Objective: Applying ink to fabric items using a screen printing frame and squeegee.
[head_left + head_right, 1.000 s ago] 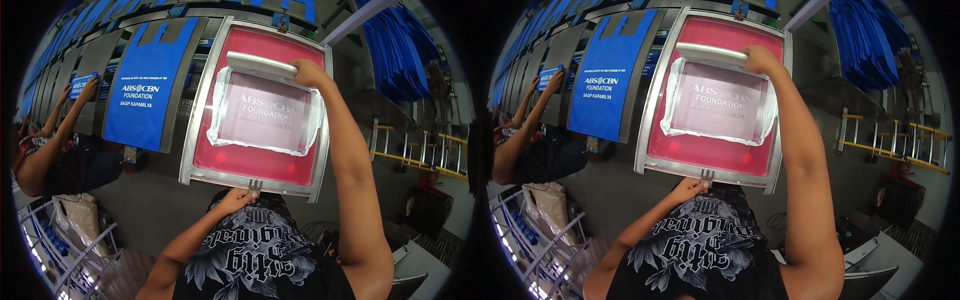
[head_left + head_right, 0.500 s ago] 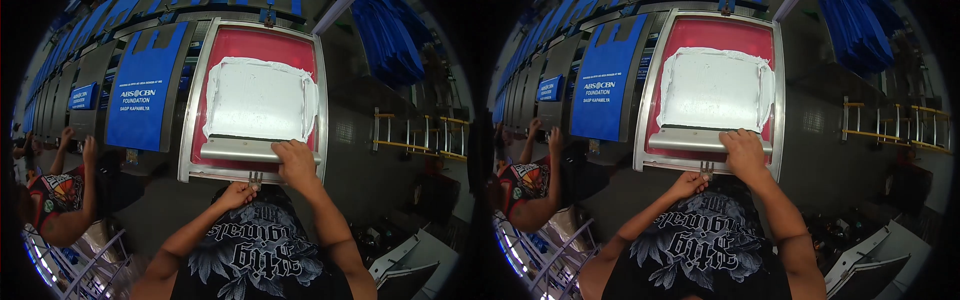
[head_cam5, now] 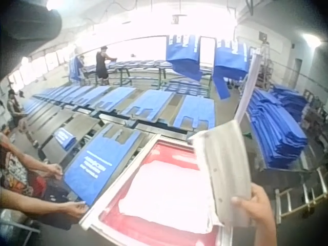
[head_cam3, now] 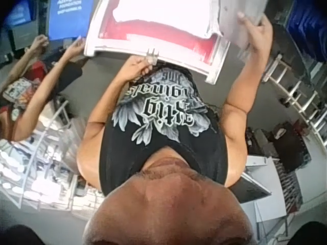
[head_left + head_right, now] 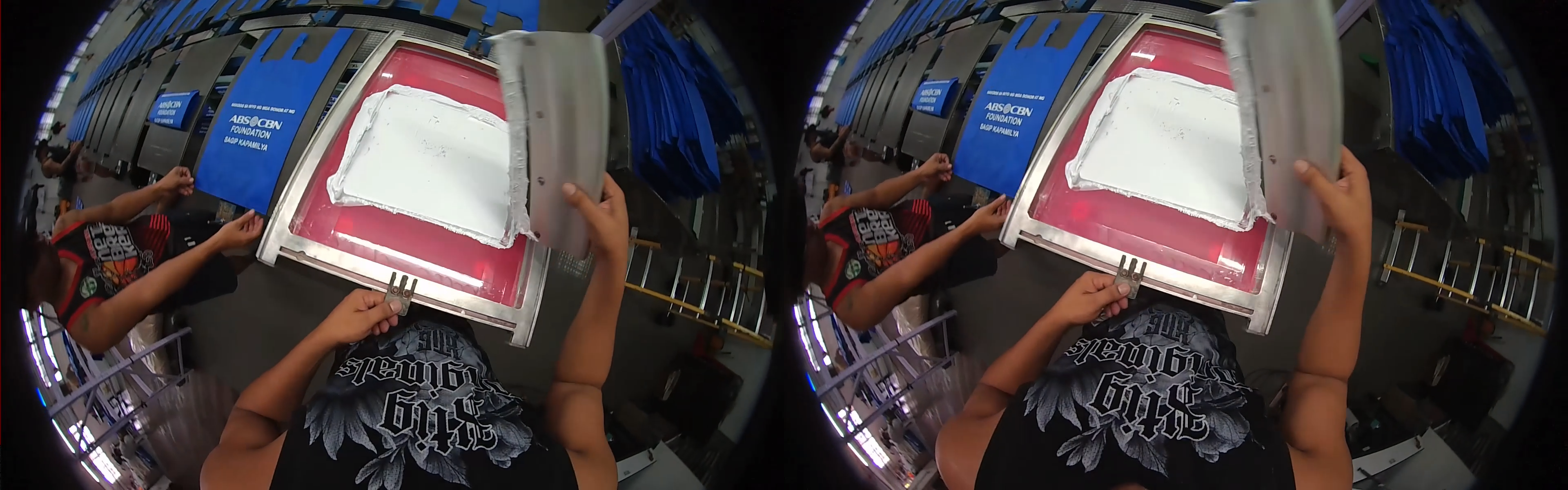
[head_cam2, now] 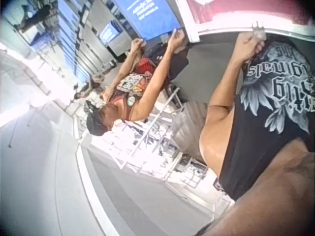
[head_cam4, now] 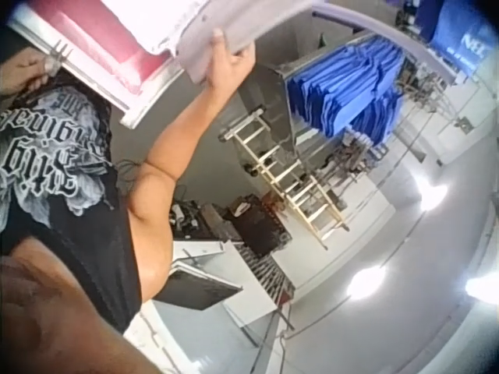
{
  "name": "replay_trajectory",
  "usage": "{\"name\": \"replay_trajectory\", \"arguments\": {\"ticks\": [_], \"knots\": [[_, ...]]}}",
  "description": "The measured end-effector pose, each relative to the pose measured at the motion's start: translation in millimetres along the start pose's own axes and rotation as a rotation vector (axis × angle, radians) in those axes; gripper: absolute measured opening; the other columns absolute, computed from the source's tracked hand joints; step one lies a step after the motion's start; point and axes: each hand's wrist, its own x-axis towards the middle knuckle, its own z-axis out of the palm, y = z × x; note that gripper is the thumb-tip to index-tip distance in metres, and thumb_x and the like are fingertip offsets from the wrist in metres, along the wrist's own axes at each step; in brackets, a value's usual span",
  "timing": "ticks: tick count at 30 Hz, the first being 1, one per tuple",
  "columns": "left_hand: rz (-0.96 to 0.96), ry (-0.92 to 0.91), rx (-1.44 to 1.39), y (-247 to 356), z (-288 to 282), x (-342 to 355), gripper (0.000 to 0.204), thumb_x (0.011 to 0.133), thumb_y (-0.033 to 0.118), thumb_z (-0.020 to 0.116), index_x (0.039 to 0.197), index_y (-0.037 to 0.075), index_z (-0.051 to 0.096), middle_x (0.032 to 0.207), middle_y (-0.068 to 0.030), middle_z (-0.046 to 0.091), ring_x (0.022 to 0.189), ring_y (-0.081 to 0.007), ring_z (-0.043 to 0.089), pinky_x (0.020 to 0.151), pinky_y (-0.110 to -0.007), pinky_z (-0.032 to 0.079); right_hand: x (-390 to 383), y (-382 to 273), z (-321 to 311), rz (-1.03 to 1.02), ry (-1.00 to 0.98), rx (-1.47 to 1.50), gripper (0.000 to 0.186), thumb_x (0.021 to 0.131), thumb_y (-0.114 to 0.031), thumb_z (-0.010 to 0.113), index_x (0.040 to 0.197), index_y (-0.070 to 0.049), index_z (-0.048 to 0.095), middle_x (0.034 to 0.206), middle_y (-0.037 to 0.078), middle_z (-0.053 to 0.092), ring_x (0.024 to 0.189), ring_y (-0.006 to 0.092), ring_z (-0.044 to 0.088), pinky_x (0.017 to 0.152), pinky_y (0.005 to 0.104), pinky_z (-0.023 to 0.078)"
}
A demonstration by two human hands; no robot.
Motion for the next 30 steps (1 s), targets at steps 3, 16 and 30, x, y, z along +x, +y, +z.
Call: {"name": "replay_trajectory", "arguments": {"ticks": [3,16,30], "knots": [[0.037,0.030,-0.038,31,9,-17,0.036,0.092,0.034,0.057,0.074,0.003,0.064,0.063,-0.0009,0.060,0.056,-0.0064,0.054,0.052,-0.020,0.044,13,18,-22,0.069,0.078,0.040,0.039,0.076,-0.016,0.072,0.109,0.002,0.058,0.095,0.007,0.064,0.082,0.0140,0.061,0.077,0.0292,0.049],[0.836,0.182,-0.198,9,32,8,0.035,0.083,0.021,0.054,0.061,-0.006,0.058,0.049,-0.0164,0.051,0.042,-0.0209,0.050,0.045,-0.035,0.041,45,32,-70,0.347,-0.143,0.278,0.055,0.091,-0.023,0.054,0.137,0.001,0.036,0.133,0.018,0.048,0.119,0.0339,0.050,0.100,0.0512,0.041],[0.264,0.039,-0.113,-77,25,52,0.034,0.094,0.029,0.053,0.082,0.000,0.065,0.070,-0.0024,0.062,0.061,-0.0077,0.056,0.055,-0.023,0.047,49,77,-33,0.414,0.076,0.330,0.029,0.080,-0.015,0.064,0.103,0.003,0.063,0.100,0.013,0.066,0.090,0.0269,0.065,0.083,0.0405,0.052]]}}
